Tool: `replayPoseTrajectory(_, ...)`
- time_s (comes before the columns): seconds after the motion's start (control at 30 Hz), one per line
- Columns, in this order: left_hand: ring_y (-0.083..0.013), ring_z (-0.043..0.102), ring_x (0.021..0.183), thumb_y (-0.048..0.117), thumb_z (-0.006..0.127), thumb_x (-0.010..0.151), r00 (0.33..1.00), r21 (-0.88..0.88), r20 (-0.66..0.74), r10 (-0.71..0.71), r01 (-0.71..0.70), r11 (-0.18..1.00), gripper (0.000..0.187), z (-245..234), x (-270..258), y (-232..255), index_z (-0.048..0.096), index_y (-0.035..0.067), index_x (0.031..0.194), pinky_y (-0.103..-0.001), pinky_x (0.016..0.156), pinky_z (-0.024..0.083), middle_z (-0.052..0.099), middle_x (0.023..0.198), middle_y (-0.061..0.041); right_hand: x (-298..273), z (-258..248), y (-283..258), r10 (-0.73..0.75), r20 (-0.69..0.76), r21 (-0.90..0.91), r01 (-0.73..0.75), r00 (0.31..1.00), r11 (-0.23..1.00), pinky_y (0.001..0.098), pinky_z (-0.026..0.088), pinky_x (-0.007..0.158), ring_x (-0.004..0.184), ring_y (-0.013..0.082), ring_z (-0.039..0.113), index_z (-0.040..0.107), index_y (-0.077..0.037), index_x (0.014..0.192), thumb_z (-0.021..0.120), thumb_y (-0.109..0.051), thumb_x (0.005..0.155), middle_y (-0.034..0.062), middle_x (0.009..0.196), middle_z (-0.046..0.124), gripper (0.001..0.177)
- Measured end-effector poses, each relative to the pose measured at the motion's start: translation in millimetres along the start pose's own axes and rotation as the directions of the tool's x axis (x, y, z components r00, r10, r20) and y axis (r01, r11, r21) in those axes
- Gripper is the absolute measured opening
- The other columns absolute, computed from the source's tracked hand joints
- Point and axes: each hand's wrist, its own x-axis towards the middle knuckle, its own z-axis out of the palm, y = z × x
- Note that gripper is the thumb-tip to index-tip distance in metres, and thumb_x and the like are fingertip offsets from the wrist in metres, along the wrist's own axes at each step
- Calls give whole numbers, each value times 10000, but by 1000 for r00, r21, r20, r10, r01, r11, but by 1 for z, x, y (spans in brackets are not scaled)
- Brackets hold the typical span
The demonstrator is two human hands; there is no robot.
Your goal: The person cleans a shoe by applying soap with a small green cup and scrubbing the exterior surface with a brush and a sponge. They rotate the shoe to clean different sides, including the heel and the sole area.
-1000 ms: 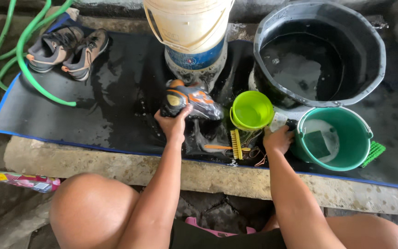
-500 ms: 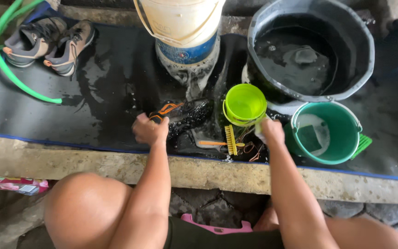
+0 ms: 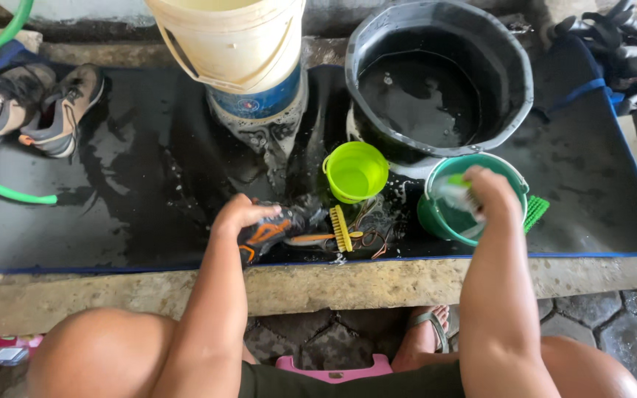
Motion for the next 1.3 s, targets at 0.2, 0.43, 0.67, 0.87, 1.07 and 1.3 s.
replayPoseTrajectory(0.2, -389, 607, 1091, 85, 721, 698, 985, -454, -150, -83, 6, 891, 410, 16, -31, 18, 657, -108, 1054, -420, 843, 518, 645, 1088, -302, -51, 26, -14, 38, 190, -314, 24, 981, 949, 506, 475, 824, 1073, 338, 508, 499, 52, 1220, 570, -325, 800, 215, 1194, 489, 569)
replayPoseTrajectory(0.43, -350, 660, 970, 117, 823, 562, 938, -700, -255, -235, -11, 714, 438, 94, 102, -56, 717, 8, 972, -419, 733, 547, 692, 962, -205, 126, 70, 123, -181, 425, -858, 458, 887, 231, 414, 464, 1046, 1186, 286, 586, 681, 19, 1108, 345, -372, 851, 151, 1207, 665, 576)
replayPoseTrajectory(0.67, -242, 673, 907, 400, 665, 797, 980, -570, -120, -156, 61, 820, 418, 121, 172, -84, 686, 61, 1041, -379, 695, 561, 697, 990, -95, 25, 30, 63, -84, -63, -249, 66, 994, 966, 542, 491, 901, 1207, 272, 531, 647, -195, 1095, 569, -349, 778, 77, 1278, 559, 361)
replayPoseTrajectory(0.87, -277, 567, 1069, 656, 551, 788, 992, -485, -21, -126, 100, 869, 785, 84, 88, -40, 560, 30, 1262, -439, 832, 467, 602, 1184, -174, -50, 32, -1, 26, 8, 727, -23, 1000, 686, 438, 589, 624, 844, 288, 672, 533, -202, 1125, 746, -296, 640, 114, 1042, 599, 538)
replayPoseTrajectory(1.07, -354, 682, 797, 265, 705, 790, 980, -701, -88, -177, 65, 710, 404, 101, 89, -12, 625, 60, 1130, -441, 541, 605, 638, 1046, -208, -189, 131, -20, -258, 517, 181, 191, 816, 965, 429, 593, 690, 951, 369, 658, 463, -194, 1373, 663, -146, 808, 240, 1147, 611, 601)
replayPoseTrajectory(1.3, -380, 487, 1212, 241, 696, 781, 998, -993, 18, -56, 12, -116, 617, 63, -22, 3, 492, -71, 1272, -409, 982, 465, 403, 1306, -231, -237, 193, -13, -612, 387, 309, 528, 690, 791, 612, 318, 1095, 1326, 495, 341, 359, -213, 1474, 535, -136, 870, 271, 1471, 352, 634)
